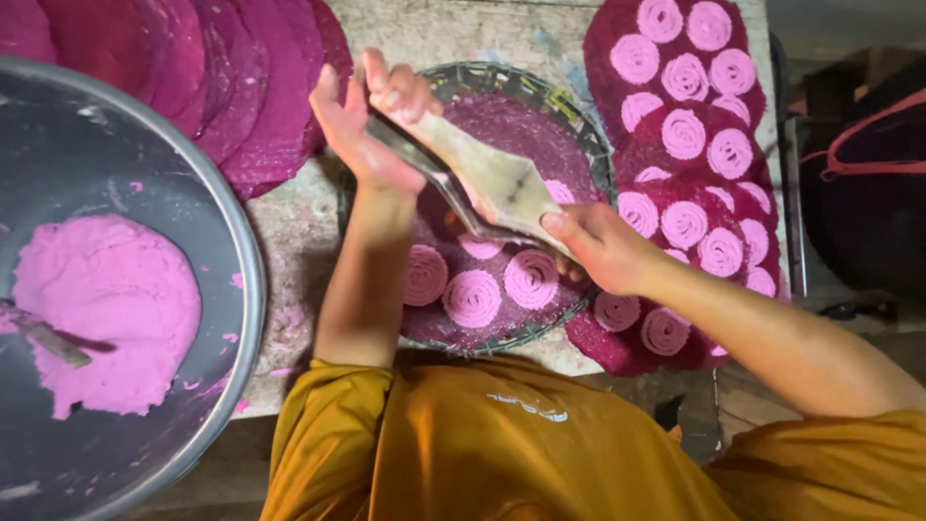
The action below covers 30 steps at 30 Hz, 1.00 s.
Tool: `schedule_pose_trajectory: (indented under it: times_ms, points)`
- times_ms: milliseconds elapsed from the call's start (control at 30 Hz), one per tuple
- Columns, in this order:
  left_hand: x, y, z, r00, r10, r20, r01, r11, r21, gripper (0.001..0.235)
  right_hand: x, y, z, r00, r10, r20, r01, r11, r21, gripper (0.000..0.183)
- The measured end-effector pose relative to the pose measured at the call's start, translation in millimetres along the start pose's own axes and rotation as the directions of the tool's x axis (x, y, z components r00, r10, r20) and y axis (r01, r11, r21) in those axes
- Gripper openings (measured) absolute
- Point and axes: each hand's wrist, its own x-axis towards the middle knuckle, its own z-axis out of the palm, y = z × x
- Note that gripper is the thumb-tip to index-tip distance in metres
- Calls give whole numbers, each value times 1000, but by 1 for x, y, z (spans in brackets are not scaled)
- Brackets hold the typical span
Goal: The person uses a handheld extruder to form pink dough into rose-shaped swirls on a dark tray. They repeatedly scoop dough from a large bowl, load it into the extruder, and press out swirls, then transfer completed trays to a nearby rack.
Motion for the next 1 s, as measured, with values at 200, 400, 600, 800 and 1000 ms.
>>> schedule_pose_trajectory:
  times_ms: [200,400,600,800,1000]
  points:
    - [-45,-3,-12,989,-2,-145,39,967,252,48,-17,12,-8,997,-25,78,15,992,127,58]
    - [-112,-7,-44,916,-76,-393,391,375,841,68,-4,35,-1,989,-146,5,139,952,274,60]
    - [-142,-17,-31,921,54,-386,380,95,920,55,11,50,14,964,-233,-131,263,914,310,62]
    - [-154,-7,3,982,176,-65,110,-262,959,23,-9,72,28,920,-301,-251,392,700,596,80]
    - [-181,-26,23,992,14,123,-101,-478,872,16,-46,104,70,830,-286,-480,540,629,559,85]
